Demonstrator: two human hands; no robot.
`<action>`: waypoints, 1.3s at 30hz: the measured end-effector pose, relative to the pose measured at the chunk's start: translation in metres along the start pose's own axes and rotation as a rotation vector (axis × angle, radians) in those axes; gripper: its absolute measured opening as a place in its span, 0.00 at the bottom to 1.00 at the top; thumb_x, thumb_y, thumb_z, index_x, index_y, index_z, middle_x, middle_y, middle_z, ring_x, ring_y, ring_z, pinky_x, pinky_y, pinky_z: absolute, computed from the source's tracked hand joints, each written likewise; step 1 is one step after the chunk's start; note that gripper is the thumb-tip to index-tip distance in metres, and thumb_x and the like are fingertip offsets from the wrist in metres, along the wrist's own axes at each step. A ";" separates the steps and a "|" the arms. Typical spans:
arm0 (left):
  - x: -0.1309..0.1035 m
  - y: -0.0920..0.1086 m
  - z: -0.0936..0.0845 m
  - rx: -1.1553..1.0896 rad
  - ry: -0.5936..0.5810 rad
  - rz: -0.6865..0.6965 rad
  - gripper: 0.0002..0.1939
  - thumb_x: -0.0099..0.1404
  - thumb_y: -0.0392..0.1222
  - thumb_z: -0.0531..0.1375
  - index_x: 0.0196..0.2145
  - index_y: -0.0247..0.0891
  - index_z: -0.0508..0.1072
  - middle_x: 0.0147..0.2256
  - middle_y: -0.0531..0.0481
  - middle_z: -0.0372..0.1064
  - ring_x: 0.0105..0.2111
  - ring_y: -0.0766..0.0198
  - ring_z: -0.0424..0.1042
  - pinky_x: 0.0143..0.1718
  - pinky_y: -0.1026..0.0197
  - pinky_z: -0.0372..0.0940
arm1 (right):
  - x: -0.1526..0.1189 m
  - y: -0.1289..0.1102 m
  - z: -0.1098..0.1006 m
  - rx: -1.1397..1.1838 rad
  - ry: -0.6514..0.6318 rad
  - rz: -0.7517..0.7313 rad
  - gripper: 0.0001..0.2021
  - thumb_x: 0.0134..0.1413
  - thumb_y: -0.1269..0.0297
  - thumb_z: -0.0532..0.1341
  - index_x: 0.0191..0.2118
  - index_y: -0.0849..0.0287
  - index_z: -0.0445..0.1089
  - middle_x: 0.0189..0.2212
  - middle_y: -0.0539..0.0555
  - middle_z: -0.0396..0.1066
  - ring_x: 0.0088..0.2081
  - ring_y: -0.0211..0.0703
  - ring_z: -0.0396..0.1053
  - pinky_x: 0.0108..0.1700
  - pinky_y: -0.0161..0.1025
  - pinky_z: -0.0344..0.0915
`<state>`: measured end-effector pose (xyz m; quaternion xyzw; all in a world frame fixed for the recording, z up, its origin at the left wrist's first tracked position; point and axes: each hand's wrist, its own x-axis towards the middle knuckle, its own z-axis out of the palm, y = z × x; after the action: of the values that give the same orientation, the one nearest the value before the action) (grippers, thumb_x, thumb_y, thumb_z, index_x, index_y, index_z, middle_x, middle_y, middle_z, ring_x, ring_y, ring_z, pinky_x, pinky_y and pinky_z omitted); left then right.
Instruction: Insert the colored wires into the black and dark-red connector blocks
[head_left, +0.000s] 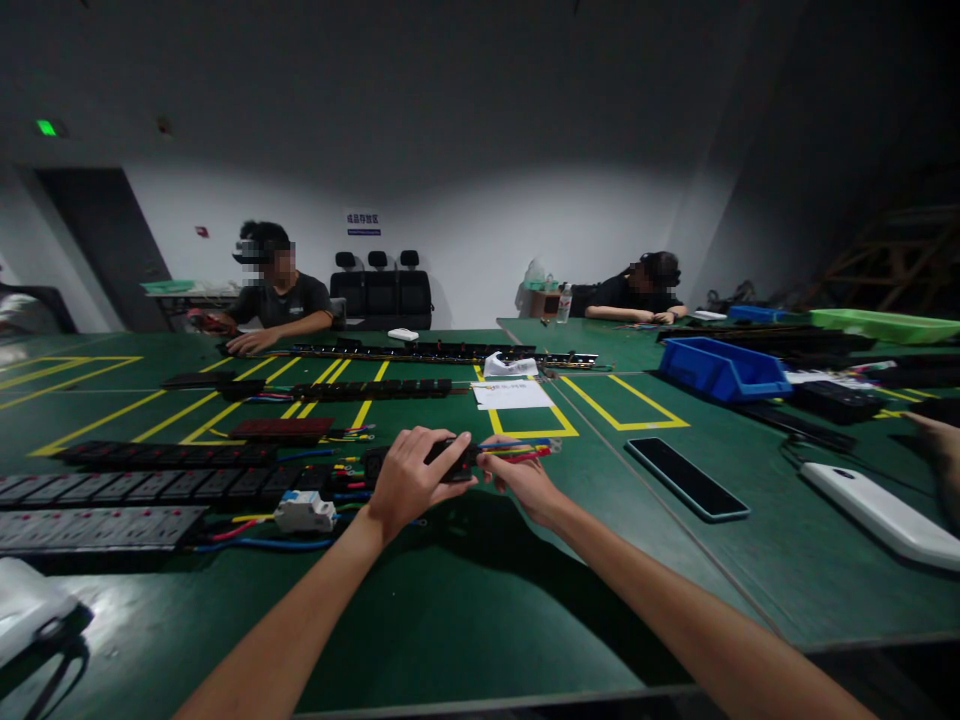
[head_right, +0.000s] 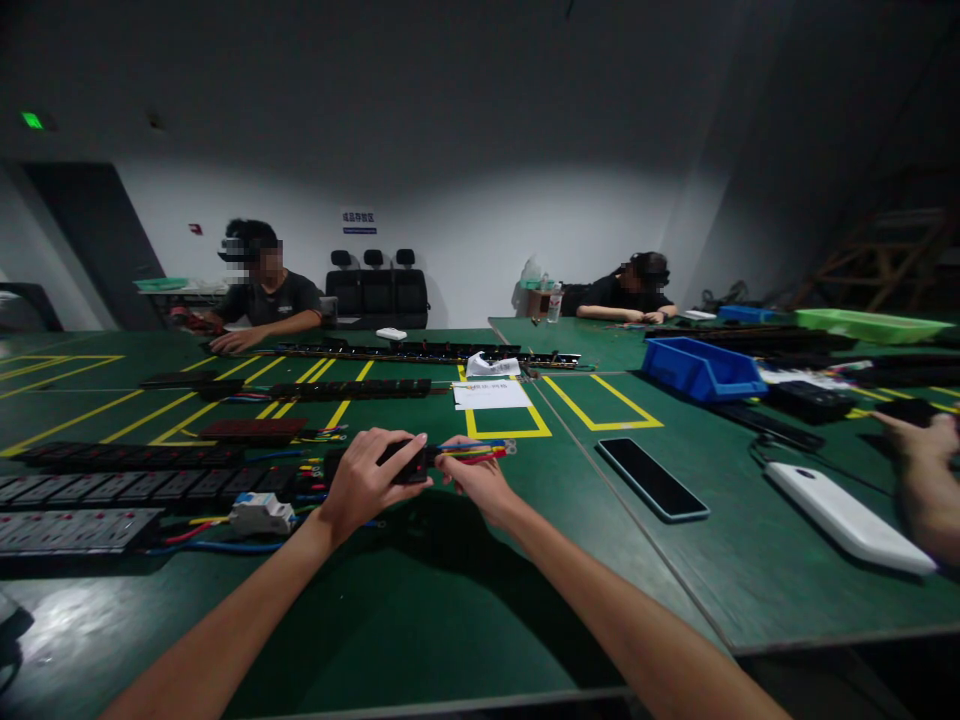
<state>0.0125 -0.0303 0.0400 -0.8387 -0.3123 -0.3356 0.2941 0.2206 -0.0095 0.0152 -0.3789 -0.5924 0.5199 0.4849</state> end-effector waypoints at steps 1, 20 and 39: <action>0.000 0.000 0.000 -0.002 0.002 -0.003 0.28 0.68 0.56 0.61 0.59 0.38 0.70 0.45 0.39 0.73 0.44 0.52 0.71 0.42 0.53 0.64 | 0.000 0.000 0.000 -0.001 -0.003 -0.001 0.10 0.47 0.55 0.66 0.32 0.56 0.70 0.20 0.46 0.67 0.24 0.37 0.65 0.24 0.33 0.57; -0.002 -0.003 0.001 -0.021 0.028 -0.073 0.28 0.67 0.56 0.62 0.59 0.37 0.70 0.45 0.39 0.73 0.42 0.53 0.71 0.43 0.52 0.66 | 0.005 0.007 -0.006 -0.075 -0.017 -0.065 0.14 0.51 0.54 0.66 0.40 0.57 0.74 0.21 0.48 0.69 0.24 0.39 0.66 0.23 0.33 0.60; -0.001 0.000 0.001 -0.025 0.010 -0.052 0.28 0.68 0.56 0.61 0.60 0.40 0.69 0.45 0.39 0.73 0.43 0.53 0.71 0.43 0.52 0.66 | 0.003 0.010 -0.002 -0.224 0.122 -0.149 0.11 0.52 0.51 0.63 0.32 0.53 0.71 0.19 0.46 0.66 0.22 0.39 0.63 0.25 0.35 0.57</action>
<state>0.0125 -0.0302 0.0388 -0.8321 -0.3285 -0.3511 0.2764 0.2208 -0.0045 0.0054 -0.4164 -0.6426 0.3890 0.5122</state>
